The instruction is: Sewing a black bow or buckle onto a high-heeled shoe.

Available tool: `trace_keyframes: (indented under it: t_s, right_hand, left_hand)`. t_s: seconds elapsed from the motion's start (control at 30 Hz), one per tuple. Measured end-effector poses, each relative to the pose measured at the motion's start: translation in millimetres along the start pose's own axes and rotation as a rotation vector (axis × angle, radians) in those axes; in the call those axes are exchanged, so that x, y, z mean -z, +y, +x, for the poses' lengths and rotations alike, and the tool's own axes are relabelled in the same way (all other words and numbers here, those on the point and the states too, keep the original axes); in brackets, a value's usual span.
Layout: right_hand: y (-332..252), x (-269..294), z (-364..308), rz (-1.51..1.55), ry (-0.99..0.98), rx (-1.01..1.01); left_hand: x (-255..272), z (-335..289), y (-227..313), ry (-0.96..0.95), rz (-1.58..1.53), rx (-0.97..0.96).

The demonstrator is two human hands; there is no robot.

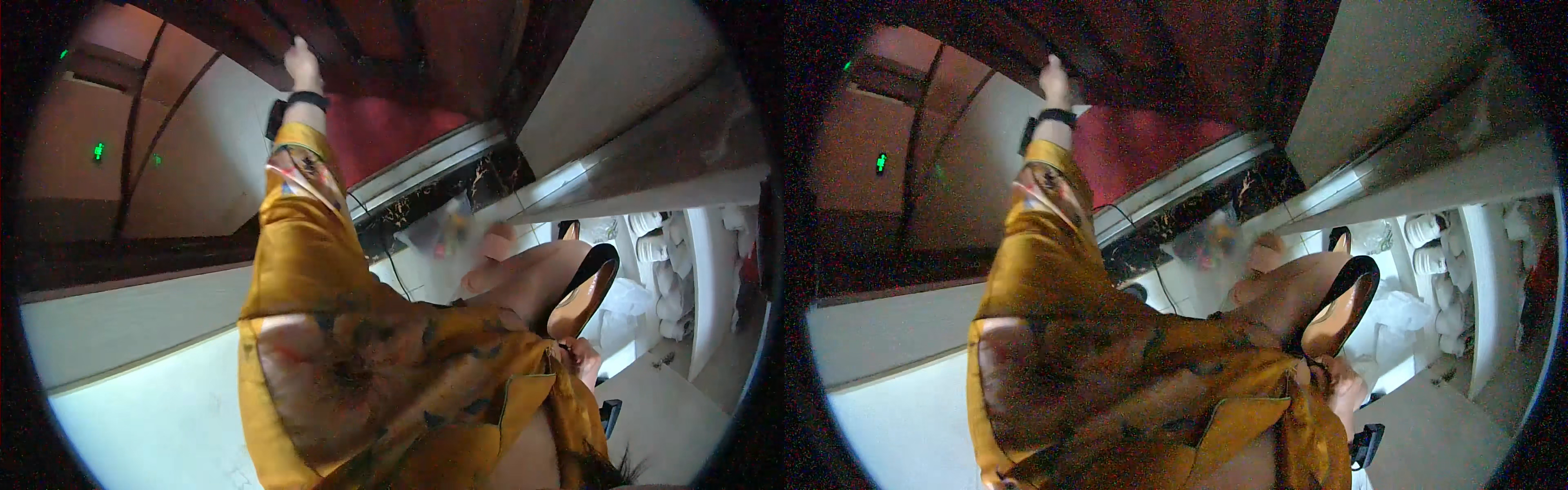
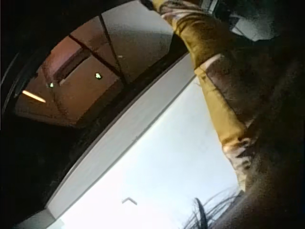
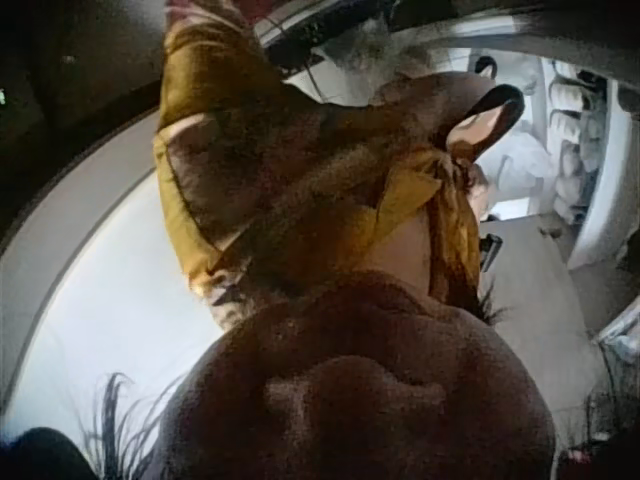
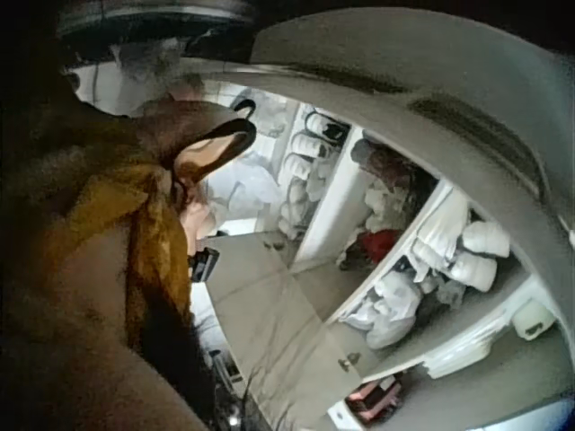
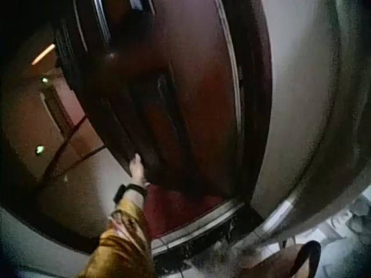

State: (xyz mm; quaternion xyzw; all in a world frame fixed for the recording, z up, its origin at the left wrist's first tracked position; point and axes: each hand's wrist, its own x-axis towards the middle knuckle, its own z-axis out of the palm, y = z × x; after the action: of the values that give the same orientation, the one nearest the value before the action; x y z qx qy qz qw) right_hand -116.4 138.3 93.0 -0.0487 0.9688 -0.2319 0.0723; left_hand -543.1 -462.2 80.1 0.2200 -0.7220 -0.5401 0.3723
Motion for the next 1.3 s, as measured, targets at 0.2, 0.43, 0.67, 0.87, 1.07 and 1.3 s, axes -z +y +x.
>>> trace_keyframes:
  t_s: [0.2,0.43,0.67,0.87,1.07,1.3]
  right_hand:
    - [8,16,-2,-0.150,-0.172,-0.118]
    - [2,12,21,-0.058,-0.090,-0.384]
    - [8,-6,39,-0.093,-0.094,-0.481]
    - [21,-12,38,-0.066,-0.107,-0.505]
    - [29,-17,37,-0.047,-0.100,-0.511]
    - [31,-20,33,-0.030,-0.090,-0.521]
  left_hand:
    - [-32,-121,-170,-0.107,-0.473,0.806]
    - [-109,-170,-254,-0.049,-0.680,1.016]
    - [-186,-162,-265,-0.043,-0.842,1.087]
    - [-203,-143,-297,-0.173,-1.246,0.810]
    - [-208,-149,-291,-0.211,-1.274,0.837]
    - [-197,-153,-275,-0.221,-1.257,0.825]
